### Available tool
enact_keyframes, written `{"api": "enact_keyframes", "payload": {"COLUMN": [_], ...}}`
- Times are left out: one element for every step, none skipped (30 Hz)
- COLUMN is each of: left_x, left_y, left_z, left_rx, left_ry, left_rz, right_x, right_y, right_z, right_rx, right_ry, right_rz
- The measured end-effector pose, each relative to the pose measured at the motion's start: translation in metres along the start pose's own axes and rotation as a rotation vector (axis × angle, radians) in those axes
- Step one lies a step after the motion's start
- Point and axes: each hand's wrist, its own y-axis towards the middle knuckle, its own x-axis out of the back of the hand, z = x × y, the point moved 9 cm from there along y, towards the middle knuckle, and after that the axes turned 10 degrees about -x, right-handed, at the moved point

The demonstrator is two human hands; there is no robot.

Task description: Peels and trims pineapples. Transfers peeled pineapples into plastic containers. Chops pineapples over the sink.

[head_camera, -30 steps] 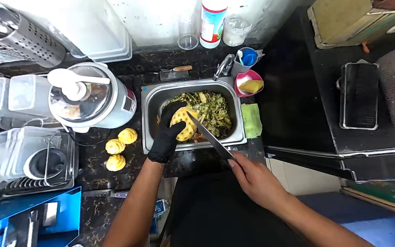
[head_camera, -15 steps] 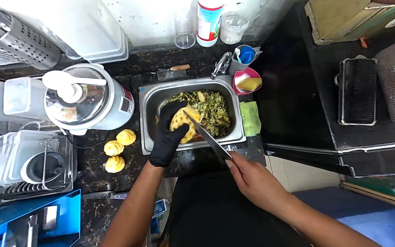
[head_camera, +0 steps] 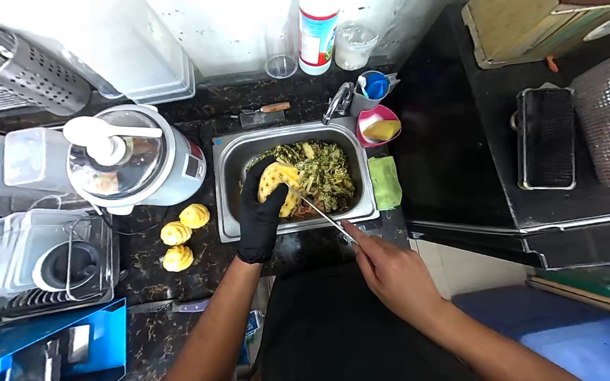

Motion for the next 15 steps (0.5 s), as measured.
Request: {"api": "enact_keyframes", "payload": {"left_x": [-0.001, -0.002, -0.004, -0.008, -0.012, -0.015, -0.014, -0.009, -0.003, 0.005, 0.012, 0.016, 0.019, 0.020, 0.019], "left_y": [-0.001, -0.004, -0.009, -0.015, -0.021, -0.025, -0.026, -0.025, -0.022, -0.018, -0.013, -0.010, -0.007, -0.004, -0.002], "left_z": [0.000, 0.000, 0.001, 0.004, 0.008, 0.011, 0.016, 0.020, 0.023, 0.024, 0.023, 0.018, 0.012, 0.005, -0.002], "left_rx": [-0.008, -0.023, -0.026, -0.016, 0.004, 0.025, 0.045, 0.063, 0.070, 0.066, 0.045, 0.014, -0.026, -0.074, -0.121], "left_ry": [0.006, 0.018, 0.033, 0.040, 0.035, 0.020, 0.017, 0.026, 0.030, 0.026, 0.032, 0.045, 0.061, 0.091, 0.124], "left_rz": [0.003, 0.012, 0.025, 0.033, 0.029, 0.023, 0.014, -0.003, -0.018, -0.030, -0.034, -0.025, -0.006, 0.008, 0.030], "right_x": [-0.001, -0.003, -0.006, -0.009, -0.012, -0.014, -0.014, -0.013, -0.010, -0.006, -0.004, -0.002, -0.002, -0.003, -0.002], "right_y": [0.000, 0.000, 0.001, 0.003, 0.007, 0.009, 0.012, 0.012, 0.011, 0.010, 0.009, 0.008, 0.006, 0.005, 0.005], "right_z": [0.000, 0.001, 0.002, 0.003, 0.003, 0.003, 0.003, 0.001, -0.001, -0.004, -0.007, -0.009, -0.010, -0.008, -0.006], "right_rx": [0.000, -0.002, -0.008, -0.018, -0.029, -0.039, -0.045, -0.051, -0.060, -0.072, -0.083, -0.093, -0.104, -0.107, -0.102], "right_ry": [-0.007, -0.010, -0.008, -0.004, -0.004, -0.009, -0.015, -0.009, 0.022, 0.073, 0.127, 0.186, 0.241, 0.282, 0.310], "right_rz": [-0.002, -0.002, -0.001, 0.007, 0.018, 0.031, 0.037, 0.042, 0.045, 0.060, 0.087, 0.128, 0.178, 0.222, 0.249]}}
